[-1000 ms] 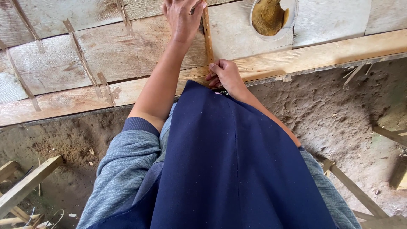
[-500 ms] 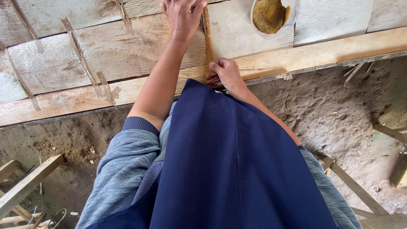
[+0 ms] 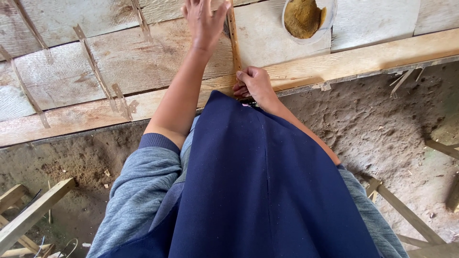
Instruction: The person applies a brown paste from a plastic container onto a wooden surface using their fingers. They spread the paste into the gaps between wooden planks and smooth it with their hands. A coiled wooden strip is also handled and placed on the surface.
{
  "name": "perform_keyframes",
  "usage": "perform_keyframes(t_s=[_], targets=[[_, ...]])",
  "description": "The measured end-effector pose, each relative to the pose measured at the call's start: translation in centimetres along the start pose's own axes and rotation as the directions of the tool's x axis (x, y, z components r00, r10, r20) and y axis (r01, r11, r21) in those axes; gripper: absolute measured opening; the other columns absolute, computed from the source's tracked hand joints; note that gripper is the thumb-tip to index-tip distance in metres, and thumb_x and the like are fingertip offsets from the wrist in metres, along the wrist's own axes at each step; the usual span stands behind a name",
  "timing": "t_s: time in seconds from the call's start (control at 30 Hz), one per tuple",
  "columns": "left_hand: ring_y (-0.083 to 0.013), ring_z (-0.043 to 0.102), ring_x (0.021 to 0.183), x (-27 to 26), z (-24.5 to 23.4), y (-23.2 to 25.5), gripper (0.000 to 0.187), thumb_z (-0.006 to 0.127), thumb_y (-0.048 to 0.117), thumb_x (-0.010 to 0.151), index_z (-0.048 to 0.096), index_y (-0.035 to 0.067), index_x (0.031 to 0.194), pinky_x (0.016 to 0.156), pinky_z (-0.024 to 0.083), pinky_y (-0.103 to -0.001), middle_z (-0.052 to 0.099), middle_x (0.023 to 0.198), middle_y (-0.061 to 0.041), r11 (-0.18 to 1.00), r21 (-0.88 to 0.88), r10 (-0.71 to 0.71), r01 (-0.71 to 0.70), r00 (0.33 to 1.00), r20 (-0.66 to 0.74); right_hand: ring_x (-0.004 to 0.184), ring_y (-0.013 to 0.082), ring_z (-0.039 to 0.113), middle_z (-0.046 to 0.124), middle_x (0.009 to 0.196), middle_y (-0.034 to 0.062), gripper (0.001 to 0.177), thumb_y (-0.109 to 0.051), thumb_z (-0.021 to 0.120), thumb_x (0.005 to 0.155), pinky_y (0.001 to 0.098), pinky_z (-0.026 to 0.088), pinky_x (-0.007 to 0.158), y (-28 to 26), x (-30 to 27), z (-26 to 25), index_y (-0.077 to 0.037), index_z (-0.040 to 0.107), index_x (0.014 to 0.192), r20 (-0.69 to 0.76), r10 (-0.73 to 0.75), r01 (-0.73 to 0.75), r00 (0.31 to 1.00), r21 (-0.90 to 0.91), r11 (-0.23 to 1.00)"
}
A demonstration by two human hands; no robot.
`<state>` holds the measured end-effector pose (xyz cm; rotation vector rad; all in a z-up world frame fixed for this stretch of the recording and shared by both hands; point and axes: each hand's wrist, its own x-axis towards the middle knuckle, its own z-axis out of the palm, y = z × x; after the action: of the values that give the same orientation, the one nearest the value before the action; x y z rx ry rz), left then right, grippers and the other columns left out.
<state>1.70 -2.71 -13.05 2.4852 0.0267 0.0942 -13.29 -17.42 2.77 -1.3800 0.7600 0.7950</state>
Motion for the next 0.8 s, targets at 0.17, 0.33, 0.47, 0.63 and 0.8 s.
perform_keyframes(t_s=[0.17, 0.33, 0.47, 0.63, 0.8], targets=[[-0.0092, 0.056, 0.089, -0.8, -5.1, 3.2, 0.018, 0.080, 0.017, 0.088, 0.083, 0.034, 0.092, 0.079, 0.027, -0.034, 0.074, 0.082, 0.021, 0.887, -0.244, 0.346, -0.393, 0.913, -0.214, 0.060, 0.0234, 0.076, 0.076, 0.077, 0.0152, 0.020, -0.020, 0.058, 0.100, 0.0279, 0.058, 0.047, 0.0, -0.1, 0.0, -0.005, 0.063, 0.087, -0.010, -0.015, 0.014, 1.000, -0.022, 1.000], [-0.0244, 0.051, 0.105, -1.1, -6.5, 3.9, 0.023, 0.061, 0.031, 0.106, 0.074, 0.019, 0.120, 0.080, 0.026, -0.042, 0.082, 0.100, 0.007, 0.845, -0.007, 0.534, -0.535, 0.842, 0.077, 0.060, 0.0235, 0.076, 0.076, 0.076, 0.0171, 0.019, -0.018, 0.058, 0.100, 0.0248, 0.054, 0.045, 0.1, -0.1, 0.1, -0.005, 0.062, 0.088, -0.007, -0.028, 0.028, 1.000, 0.005, 1.000], [-0.0291, 0.050, 0.114, -1.8, -6.2, 3.7, 0.032, 0.060, 0.034, 0.109, 0.063, 0.023, 0.139, 0.085, 0.027, -0.042, 0.074, 0.130, 0.005, 0.842, 0.068, 0.517, -0.535, 0.837, 0.180, 0.061, 0.0226, 0.076, 0.076, 0.076, 0.0151, 0.020, -0.019, 0.057, 0.100, 0.0247, 0.054, 0.048, -0.3, -0.4, 0.1, -0.005, 0.064, 0.087, -0.015, -0.029, 0.029, 0.999, -0.022, 0.999], [-0.0460, 0.050, 0.126, -2.4, -4.2, 2.9, 0.034, 0.063, 0.038, 0.107, 0.061, 0.033, 0.141, 0.108, 0.007, -0.072, 0.067, 0.139, 0.011, 0.903, 0.130, 0.379, -0.409, 0.902, 0.207, 0.060, 0.0222, 0.076, 0.075, 0.073, 0.0142, 0.025, -0.019, 0.058, 0.102, 0.0245, 0.054, 0.047, -0.3, -0.5, 0.0, -0.004, 0.064, 0.083, -0.022, -0.031, 0.030, 0.999, -0.036, 0.999], [-0.0513, 0.035, 0.140, -2.7, -6.3, 5.0, 0.038, 0.059, 0.037, 0.109, 0.053, 0.030, 0.146, 0.105, -0.011, -0.077, 0.056, 0.148, 0.012, 0.924, 0.127, 0.309, -0.362, 0.898, 0.312, 0.056, 0.0225, 0.074, 0.073, 0.070, 0.0146, 0.026, -0.018, 0.059, 0.102, 0.0262, 0.055, 0.046, -0.2, -0.5, 0.0, -0.005, 0.064, 0.080, -0.019, -0.034, 0.034, 0.999, -0.020, 0.999]])
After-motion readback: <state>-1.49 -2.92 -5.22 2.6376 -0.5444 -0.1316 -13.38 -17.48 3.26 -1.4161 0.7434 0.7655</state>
